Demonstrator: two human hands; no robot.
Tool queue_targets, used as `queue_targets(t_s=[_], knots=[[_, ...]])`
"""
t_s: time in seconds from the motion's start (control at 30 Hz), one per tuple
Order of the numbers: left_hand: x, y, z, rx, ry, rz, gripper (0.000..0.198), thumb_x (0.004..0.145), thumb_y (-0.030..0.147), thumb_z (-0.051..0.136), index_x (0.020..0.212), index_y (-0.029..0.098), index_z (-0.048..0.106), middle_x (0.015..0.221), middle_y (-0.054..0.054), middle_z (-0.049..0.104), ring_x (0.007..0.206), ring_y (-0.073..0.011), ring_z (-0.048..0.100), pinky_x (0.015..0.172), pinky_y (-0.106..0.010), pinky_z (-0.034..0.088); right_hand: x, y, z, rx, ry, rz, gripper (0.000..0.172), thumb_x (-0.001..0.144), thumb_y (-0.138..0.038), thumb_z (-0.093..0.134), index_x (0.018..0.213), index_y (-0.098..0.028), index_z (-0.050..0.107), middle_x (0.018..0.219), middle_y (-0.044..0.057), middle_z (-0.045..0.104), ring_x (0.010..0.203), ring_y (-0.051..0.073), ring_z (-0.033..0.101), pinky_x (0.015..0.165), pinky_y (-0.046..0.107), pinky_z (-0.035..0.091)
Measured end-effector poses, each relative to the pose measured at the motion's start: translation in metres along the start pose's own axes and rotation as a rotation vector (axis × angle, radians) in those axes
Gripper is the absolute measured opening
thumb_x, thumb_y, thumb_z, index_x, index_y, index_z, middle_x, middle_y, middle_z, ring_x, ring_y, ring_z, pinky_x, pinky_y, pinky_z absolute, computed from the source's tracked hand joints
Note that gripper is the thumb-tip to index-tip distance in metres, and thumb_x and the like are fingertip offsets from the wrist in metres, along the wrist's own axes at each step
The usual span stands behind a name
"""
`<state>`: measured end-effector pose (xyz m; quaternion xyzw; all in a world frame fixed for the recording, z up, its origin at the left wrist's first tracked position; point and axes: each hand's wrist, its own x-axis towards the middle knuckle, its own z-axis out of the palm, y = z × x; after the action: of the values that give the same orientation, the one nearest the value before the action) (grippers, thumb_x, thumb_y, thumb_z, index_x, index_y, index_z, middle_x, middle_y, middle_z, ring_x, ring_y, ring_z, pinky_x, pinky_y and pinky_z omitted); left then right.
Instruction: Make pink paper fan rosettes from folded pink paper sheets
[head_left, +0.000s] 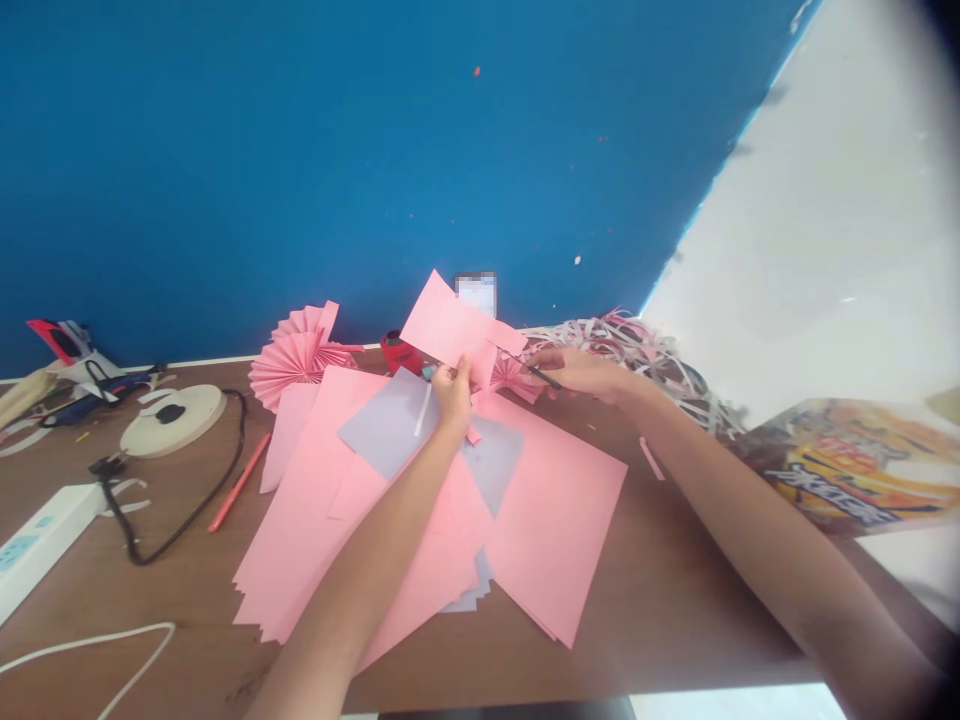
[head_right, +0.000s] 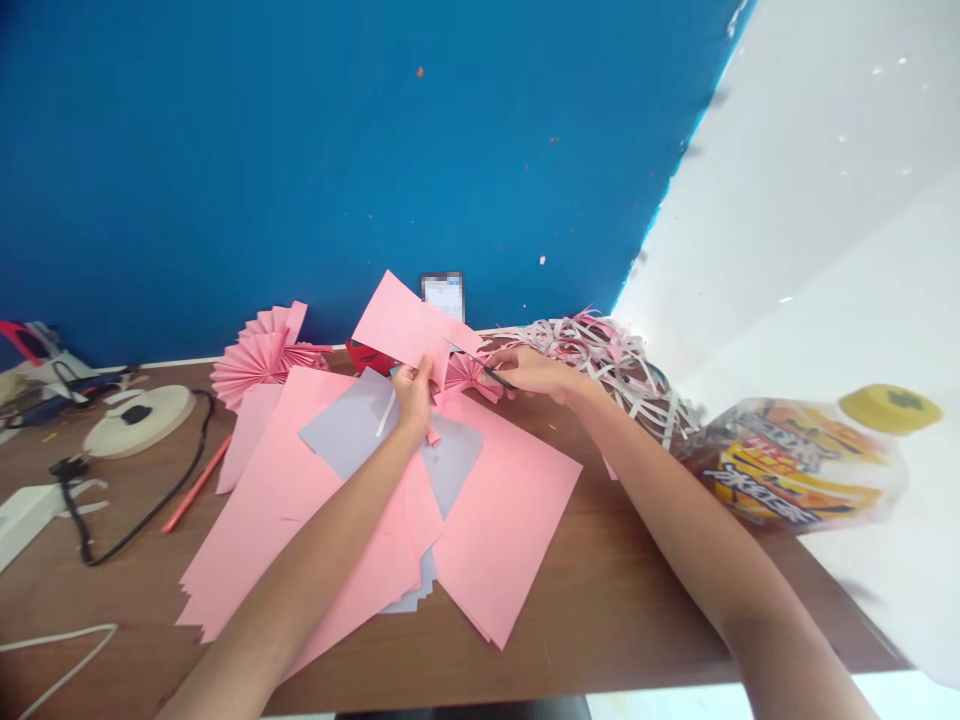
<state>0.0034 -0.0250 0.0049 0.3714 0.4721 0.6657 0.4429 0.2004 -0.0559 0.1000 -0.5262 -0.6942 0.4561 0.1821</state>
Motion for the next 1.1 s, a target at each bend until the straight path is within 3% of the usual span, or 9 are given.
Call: queue_targets(t_s=[0.3, 0.6, 0.73, 0.87, 1.1], knots=[[-0.002, 0.0, -0.003, 0.119, 0.063, 0.153, 0.036, 0.083, 0.047, 0.061, 0.065, 0.019, 0.049, 0.061, 0.0, 0.049, 0.059, -0.0115, 0.049, 0.056, -0.023, 0.037, 0.002, 0.005, -0.003, 0.129, -0.037, -0.034, 0.035, 0.077, -0.053, 0.066, 0.088, -0.021, 0.064, 0.076, 0.004, 0.063, 0.066, 0.013, 0.056, 0.046, 0.022, 0.03], [-0.009, 0.009, -0.002, 0.087, 0.001, 0.023, 0.033, 0.08, 0.045, 0.065, 0.066, 0.021, 0.048, 0.055, 0.002, 0.042, 0.061, -0.014, 0.049, 0.055, -0.024, 0.034, 0.0, 0.0, 0.004, 0.134, -0.097, -0.069, 0.034, 0.074, -0.052, 0.07, 0.081, -0.02, 0.062, 0.083, 0.006, 0.066, 0.074, 0.016, 0.057, 0.052, 0.023, 0.036], [-0.006, 0.007, -0.003, 0.123, -0.041, 0.095, 0.037, 0.08, 0.044, 0.063, 0.061, 0.02, 0.044, 0.057, 0.003, 0.04, 0.058, -0.012, 0.042, 0.055, -0.024, 0.032, 0.001, -0.002, 0.008, 0.101, -0.095, -0.097, 0.034, 0.077, -0.052, 0.067, 0.084, -0.02, 0.062, 0.079, 0.005, 0.063, 0.076, 0.017, 0.056, 0.054, 0.023, 0.036], [-0.004, 0.002, -0.003, 0.099, -0.03, 0.122, 0.029, 0.08, 0.04, 0.063, 0.065, 0.018, 0.051, 0.064, 0.001, 0.047, 0.06, -0.0112, 0.043, 0.056, -0.023, 0.034, 0.001, -0.005, 0.012, 0.135, -0.08, -0.066, 0.036, 0.076, -0.052, 0.068, 0.088, -0.019, 0.06, 0.083, 0.005, 0.062, 0.075, 0.015, 0.055, 0.055, 0.023, 0.036], [-0.006, 0.003, -0.003, 0.071, -0.042, 0.157, 0.025, 0.081, 0.037, 0.062, 0.066, 0.018, 0.055, 0.064, 0.001, 0.048, 0.059, -0.011, 0.043, 0.057, -0.023, 0.036, 0.003, -0.006, 0.022, 0.223, -0.002, -0.098, 0.036, 0.074, -0.049, 0.071, 0.087, -0.018, 0.058, 0.07, 0.001, 0.057, 0.061, 0.011, 0.049, 0.054, 0.023, 0.037]])
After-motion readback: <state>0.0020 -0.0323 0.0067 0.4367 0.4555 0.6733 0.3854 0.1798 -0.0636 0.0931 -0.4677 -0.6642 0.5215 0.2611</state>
